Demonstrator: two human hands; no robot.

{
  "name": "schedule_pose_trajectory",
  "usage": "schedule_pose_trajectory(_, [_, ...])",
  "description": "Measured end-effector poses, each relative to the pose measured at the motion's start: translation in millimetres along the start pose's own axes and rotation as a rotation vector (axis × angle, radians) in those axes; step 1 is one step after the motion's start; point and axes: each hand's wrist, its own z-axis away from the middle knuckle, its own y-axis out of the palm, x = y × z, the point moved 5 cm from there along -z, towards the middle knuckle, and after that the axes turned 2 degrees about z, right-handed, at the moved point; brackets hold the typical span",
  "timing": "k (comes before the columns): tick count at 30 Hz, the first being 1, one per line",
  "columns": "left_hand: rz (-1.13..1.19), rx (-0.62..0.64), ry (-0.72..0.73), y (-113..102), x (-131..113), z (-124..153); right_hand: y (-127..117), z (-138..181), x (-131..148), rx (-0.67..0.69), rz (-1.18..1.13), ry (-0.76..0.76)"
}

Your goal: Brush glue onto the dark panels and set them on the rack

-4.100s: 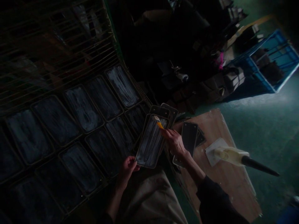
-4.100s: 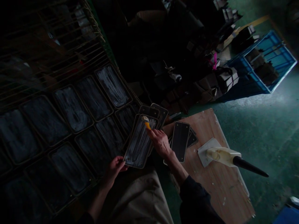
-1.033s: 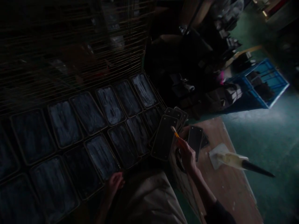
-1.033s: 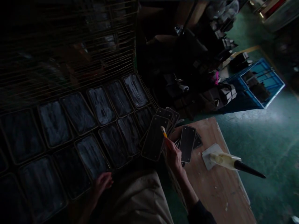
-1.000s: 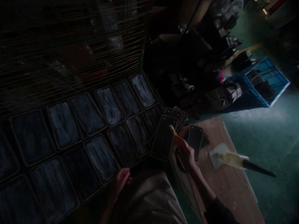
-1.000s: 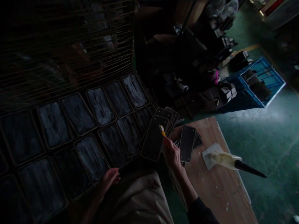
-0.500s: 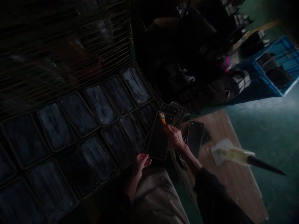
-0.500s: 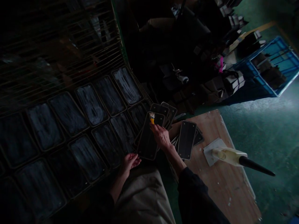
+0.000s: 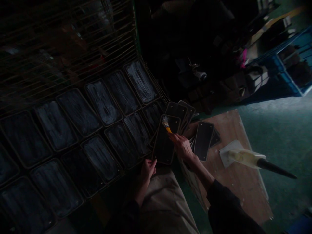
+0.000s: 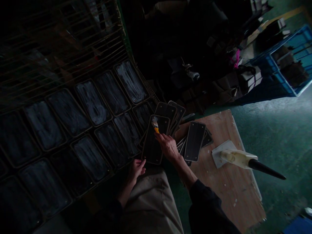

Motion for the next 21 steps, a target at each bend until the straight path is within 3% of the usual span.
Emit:
schedule_pose_trajectory(3, [0.312,0.138,-0.132,12,9,4,-6,-1,2,-0.020,-0.005,0.019])
schedule_pose_trajectory(5, [0.418,0.184,-0.115,17,6,5,-11,-2,3,-0.041,-0.010,0.032])
schedule_pose_trajectory(9, [0.245,0.079,0.055,12,-5,1,-21,-17,0,-0.085,0.004,0.032])
schedule_pose_trajectory(14, [0.054,0.114,0.163,10,-20,4,-10,-27,-4,-0.060,0.016,0.011])
schedule_pose_trajectory(21, [0.108,0.135,0.161,11,-34,10,34,40,39,0.125,-0.061,-0.074])
